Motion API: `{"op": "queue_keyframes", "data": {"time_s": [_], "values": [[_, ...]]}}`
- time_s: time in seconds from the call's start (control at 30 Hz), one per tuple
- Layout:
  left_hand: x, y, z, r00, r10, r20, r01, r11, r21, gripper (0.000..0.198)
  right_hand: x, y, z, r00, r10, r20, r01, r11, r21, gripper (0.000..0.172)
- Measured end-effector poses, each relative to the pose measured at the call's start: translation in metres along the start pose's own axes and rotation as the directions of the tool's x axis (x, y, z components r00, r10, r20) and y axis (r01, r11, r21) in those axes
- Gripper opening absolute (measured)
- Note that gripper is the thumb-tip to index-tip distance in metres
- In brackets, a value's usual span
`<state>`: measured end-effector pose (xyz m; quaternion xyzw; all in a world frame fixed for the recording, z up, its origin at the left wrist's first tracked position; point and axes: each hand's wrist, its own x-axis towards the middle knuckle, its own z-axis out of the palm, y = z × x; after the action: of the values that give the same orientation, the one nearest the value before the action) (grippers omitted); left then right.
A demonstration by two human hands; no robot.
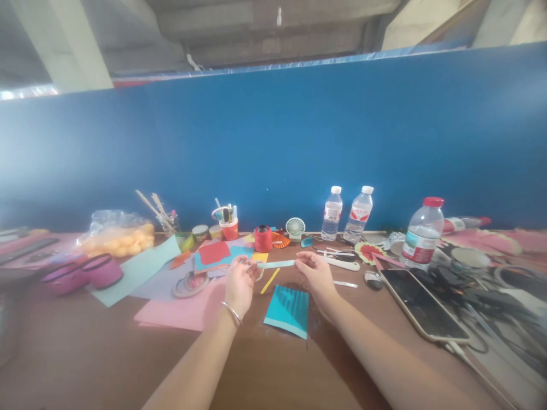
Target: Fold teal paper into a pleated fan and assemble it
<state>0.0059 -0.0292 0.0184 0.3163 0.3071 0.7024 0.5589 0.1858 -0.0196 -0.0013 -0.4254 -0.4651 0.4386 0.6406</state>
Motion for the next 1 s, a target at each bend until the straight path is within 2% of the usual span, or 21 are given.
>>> {"op": "queue_keyframes", "data": {"time_s": [0.07, 0.13, 0.2, 0.27, 0.3, 0.37, 0.43, 0.5, 0.57, 0.63, 0.7, 0.77, 0.9, 1.0], "values": [[0.002, 0.003, -0.003, 0.996, 0.042, -0.076, -0.035, 0.994, 0.099, 0.014, 0.000, -0.004, -0.002, 0.997, -0.077, 0.012, 0.078, 0.981, -0.180, 0.022], [0.003, 0.008, -0.002, 0.985, 0.160, -0.067, -0.126, 0.925, 0.358, 0.013, -0.004, -0.009, -0.002, 0.983, -0.158, 0.094, 0.180, 0.930, -0.321, 0.020], [-0.001, 0.013, 0.001, 0.965, 0.233, 0.118, -0.253, 0.721, 0.646, 0.015, -0.009, -0.014, 0.000, 0.957, -0.216, 0.194, 0.276, 0.882, -0.381, 0.019], [-0.007, 0.015, 0.008, 0.920, 0.166, 0.355, -0.390, 0.481, 0.785, 0.017, -0.015, -0.018, 0.003, 0.923, -0.261, 0.282, 0.360, 0.842, -0.401, 0.020], [-0.010, 0.015, 0.011, 0.891, 0.109, 0.441, -0.445, 0.396, 0.803, 0.018, -0.018, -0.020, 0.005, 0.906, -0.279, 0.319, 0.397, 0.823, -0.407, 0.020], [-0.016, 0.014, 0.017, 0.836, 0.016, 0.548, -0.530, 0.281, 0.800, 0.016, -0.023, -0.021, 0.008, 0.880, -0.303, 0.366, 0.445, 0.796, -0.411, 0.020], [-0.020, 0.012, 0.019, 0.810, -0.018, 0.586, -0.568, 0.224, 0.792, 0.014, -0.025, -0.021, 0.010, 0.876, -0.308, 0.372, 0.452, 0.794, -0.406, 0.020], [-0.020, 0.011, 0.020, 0.823, -0.017, 0.568, -0.550, 0.226, 0.804, 0.013, -0.025, -0.022, 0.011, 0.893, -0.292, 0.342, 0.418, 0.817, -0.396, 0.022], [-0.020, 0.009, 0.020, 0.852, -0.032, 0.522, -0.494, 0.280, 0.823, 0.015, -0.025, -0.023, 0.011, 0.922, -0.240, 0.303, 0.343, 0.870, -0.354, 0.026], [-0.019, 0.009, 0.019, 0.874, -0.067, 0.481, -0.433, 0.340, 0.835, 0.017, -0.025, -0.025, 0.011, 0.943, -0.163, 0.290, 0.243, 0.932, -0.269, 0.030], [-0.018, 0.009, 0.019, 0.889, -0.073, 0.452, -0.397, 0.369, 0.840, 0.019, -0.025, -0.027, 0.011, 0.944, -0.108, 0.313, 0.166, 0.972, -0.165, 0.032], [-0.017, 0.009, 0.018, 0.900, -0.050, 0.432, -0.382, 0.382, 0.841, 0.021, -0.024, -0.026, 0.011, 0.944, -0.109, 0.313, 0.144, 0.985, -0.090, 0.032], [-0.016, 0.008, 0.016, 0.923, -0.016, 0.385, -0.335, 0.464, 0.820, 0.023, -0.019, -0.017, 0.011, 0.976, -0.143, 0.166, 0.159, 0.983, -0.089, 0.027], [-0.016, 0.007, 0.016, 0.947, -0.021, 0.320, -0.245, 0.596, 0.765, 0.023, -0.018, -0.011, 0.014, 0.981, 0.002, 0.195, 0.016, 0.996, -0.090, 0.021]]}}
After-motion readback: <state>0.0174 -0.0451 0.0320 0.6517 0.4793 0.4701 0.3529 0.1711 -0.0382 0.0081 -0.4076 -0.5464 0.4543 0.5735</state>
